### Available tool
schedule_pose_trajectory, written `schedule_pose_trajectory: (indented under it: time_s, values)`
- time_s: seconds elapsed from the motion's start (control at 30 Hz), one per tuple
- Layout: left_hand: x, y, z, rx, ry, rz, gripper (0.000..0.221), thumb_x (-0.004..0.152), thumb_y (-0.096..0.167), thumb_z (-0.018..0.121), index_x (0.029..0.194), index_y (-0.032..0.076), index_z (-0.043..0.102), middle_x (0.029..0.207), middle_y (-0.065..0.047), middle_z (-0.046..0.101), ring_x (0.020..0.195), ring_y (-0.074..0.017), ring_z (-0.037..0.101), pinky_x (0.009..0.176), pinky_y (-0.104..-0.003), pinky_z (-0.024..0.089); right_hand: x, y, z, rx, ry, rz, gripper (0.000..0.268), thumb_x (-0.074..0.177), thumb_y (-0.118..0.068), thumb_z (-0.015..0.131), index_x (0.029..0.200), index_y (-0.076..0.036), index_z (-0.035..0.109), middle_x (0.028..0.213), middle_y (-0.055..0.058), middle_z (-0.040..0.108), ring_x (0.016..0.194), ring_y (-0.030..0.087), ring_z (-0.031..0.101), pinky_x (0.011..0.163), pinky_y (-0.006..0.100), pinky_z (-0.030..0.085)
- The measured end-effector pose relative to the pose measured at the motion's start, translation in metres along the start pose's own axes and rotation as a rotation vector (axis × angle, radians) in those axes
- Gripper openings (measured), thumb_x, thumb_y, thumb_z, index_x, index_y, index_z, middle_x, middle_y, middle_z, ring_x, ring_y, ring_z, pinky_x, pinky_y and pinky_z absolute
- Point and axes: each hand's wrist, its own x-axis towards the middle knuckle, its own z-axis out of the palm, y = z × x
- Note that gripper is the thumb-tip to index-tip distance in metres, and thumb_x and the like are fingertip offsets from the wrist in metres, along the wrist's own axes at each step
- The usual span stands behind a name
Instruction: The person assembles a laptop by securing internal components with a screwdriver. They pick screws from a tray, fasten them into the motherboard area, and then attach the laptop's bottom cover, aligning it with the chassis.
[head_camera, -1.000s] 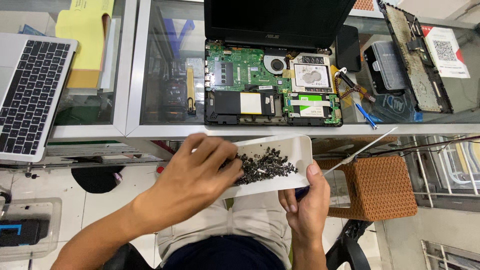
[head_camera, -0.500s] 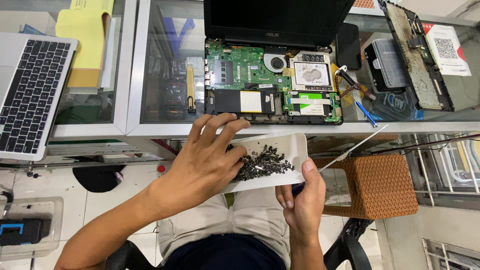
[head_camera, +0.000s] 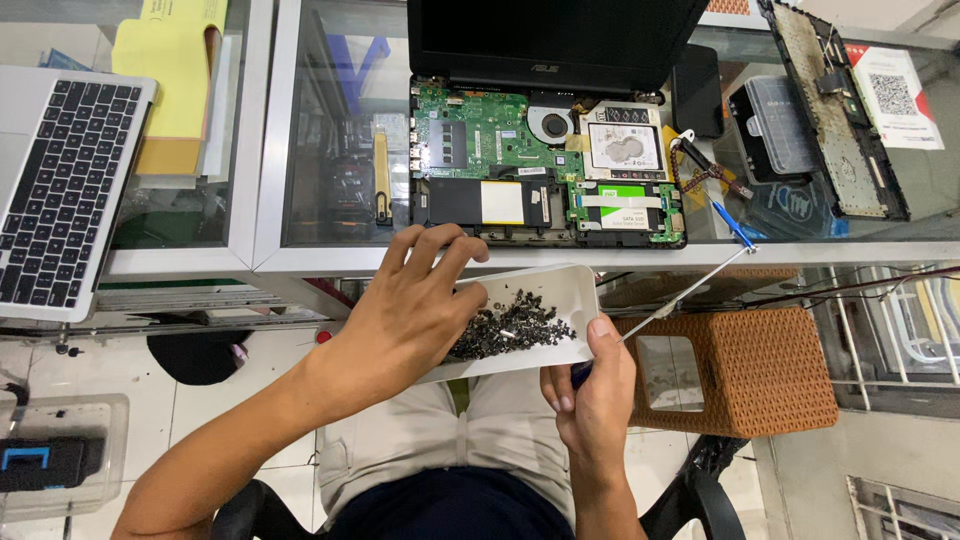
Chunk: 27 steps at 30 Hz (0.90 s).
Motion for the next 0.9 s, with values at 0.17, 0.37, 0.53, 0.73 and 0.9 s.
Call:
schedule_pose_trajectory:
  time_s: [0.17,0.37,0.53,0.73,0.9]
  values:
    - [-0.002,-0.003,0.001,-0.034,-0.01,0.01,0.011,0.076,0.004,0.07,0.078,0.008,0.06,0.116,-0.014,0.051,0.114,-0.0349,0.047,0.092,-0.049,0.039,0.003,0.006,-0.002,0.007,-0.03,-0.004,0.026,0.095,-0.025,0.046,0.076,-0.007,0.045,0.036,0.001,0.022,0.025,0.01,0.014,0.027,0.023,0.014]
    - [-0.002,-0.004,0.006,-0.063,-0.008,-0.009,0.017,0.081,0.012,0.074,0.07,0.01,0.061,0.115,-0.011,0.053,0.113,-0.0346,0.048,0.091,-0.05,0.04,0.005,0.01,-0.003,-0.016,-0.008,0.003,0.026,0.096,-0.022,0.043,0.074,-0.008,0.042,0.037,0.001,0.022,0.026,0.01,0.014,0.028,0.024,0.012]
    - [-0.002,-0.003,0.011,-0.049,-0.001,-0.006,0.022,0.079,0.009,0.074,0.061,0.012,0.062,0.111,-0.01,0.055,0.111,-0.0348,0.049,0.09,-0.051,0.039,0.006,0.013,-0.003,-0.013,-0.009,0.004,0.026,0.097,-0.022,0.044,0.075,-0.009,0.042,0.038,0.0,0.021,0.026,0.01,0.014,0.027,0.024,0.014]
    - [-0.005,-0.001,0.027,0.015,-0.03,-0.029,0.014,0.077,0.02,0.074,0.069,0.01,0.068,0.111,-0.006,0.056,0.114,-0.0323,0.048,0.093,-0.049,0.038,0.006,0.015,-0.002,0.008,-0.037,-0.009,0.025,0.098,-0.022,0.044,0.076,-0.01,0.041,0.039,-0.001,0.023,0.025,0.009,0.015,0.026,0.023,0.014]
    - [-0.006,0.001,0.027,-0.065,0.07,-0.062,0.012,0.075,0.011,0.068,0.069,0.006,0.059,0.108,-0.009,0.056,0.112,-0.0322,0.051,0.093,-0.046,0.041,0.006,0.014,0.001,0.007,-0.034,-0.02,0.027,0.097,-0.023,0.046,0.073,-0.011,0.039,0.04,-0.001,0.024,0.025,0.009,0.017,0.027,0.023,0.014]
